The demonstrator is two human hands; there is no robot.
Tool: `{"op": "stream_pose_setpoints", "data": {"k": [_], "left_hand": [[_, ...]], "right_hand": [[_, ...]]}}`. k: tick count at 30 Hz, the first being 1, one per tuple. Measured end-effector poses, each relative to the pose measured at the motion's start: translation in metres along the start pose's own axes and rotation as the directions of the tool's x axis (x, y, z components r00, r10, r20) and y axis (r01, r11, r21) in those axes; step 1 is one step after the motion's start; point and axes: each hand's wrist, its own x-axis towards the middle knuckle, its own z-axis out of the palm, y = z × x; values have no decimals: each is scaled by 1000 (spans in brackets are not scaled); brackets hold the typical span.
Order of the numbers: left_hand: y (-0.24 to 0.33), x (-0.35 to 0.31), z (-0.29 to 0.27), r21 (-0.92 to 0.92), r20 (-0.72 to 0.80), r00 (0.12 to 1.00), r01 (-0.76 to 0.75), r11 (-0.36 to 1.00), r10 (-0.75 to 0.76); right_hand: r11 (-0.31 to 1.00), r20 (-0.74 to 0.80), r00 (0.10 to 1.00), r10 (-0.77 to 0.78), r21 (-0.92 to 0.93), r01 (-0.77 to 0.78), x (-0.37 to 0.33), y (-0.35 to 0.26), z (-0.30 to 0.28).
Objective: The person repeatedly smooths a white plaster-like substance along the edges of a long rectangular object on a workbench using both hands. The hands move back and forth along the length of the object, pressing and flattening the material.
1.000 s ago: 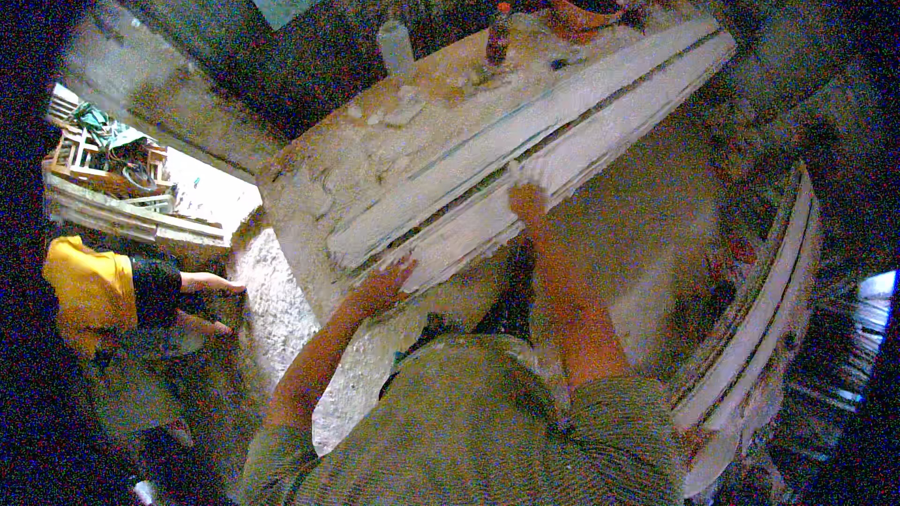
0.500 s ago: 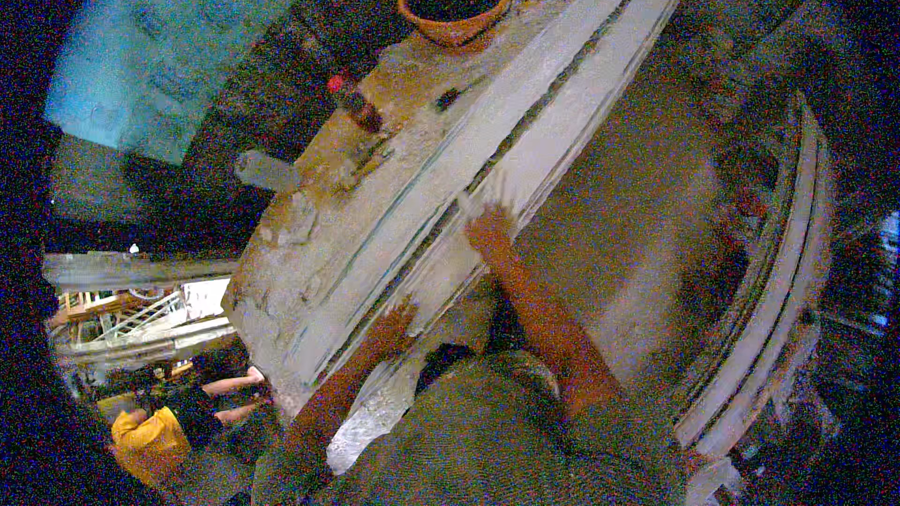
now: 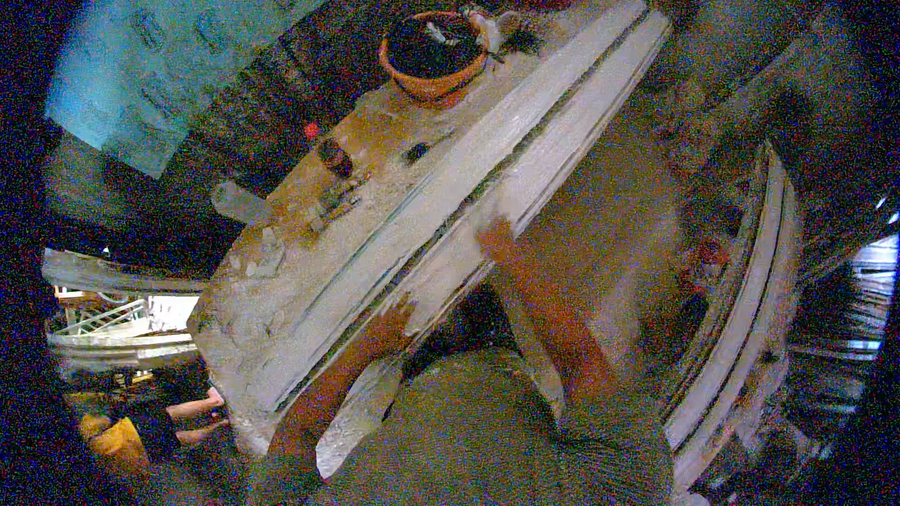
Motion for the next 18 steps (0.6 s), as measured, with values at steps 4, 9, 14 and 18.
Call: {"op": "stream_pose_setpoints", "data": {"k": [4, 9, 14, 18], "left_hand": [[12, 41, -13, 99, -111, 991, -65, 993, 76], [41, 113, -41, -53, -37, 999, -26, 998, 24], [80, 210, -76, 34, -62, 998, 5, 999, -3], [118, 297, -107, 13, -105, 992, -64, 998, 65]], "right_hand": [[997, -263, 962, 79, 43, -70, 2, -36, 11], [910, -422, 810, 408, 261, -323, 89, 108, -24], [757, -267, 755, 599, 496, -425, 173, 324, -75], [946, -438, 839, 323, 147, -288, 209, 486, -103]]}}
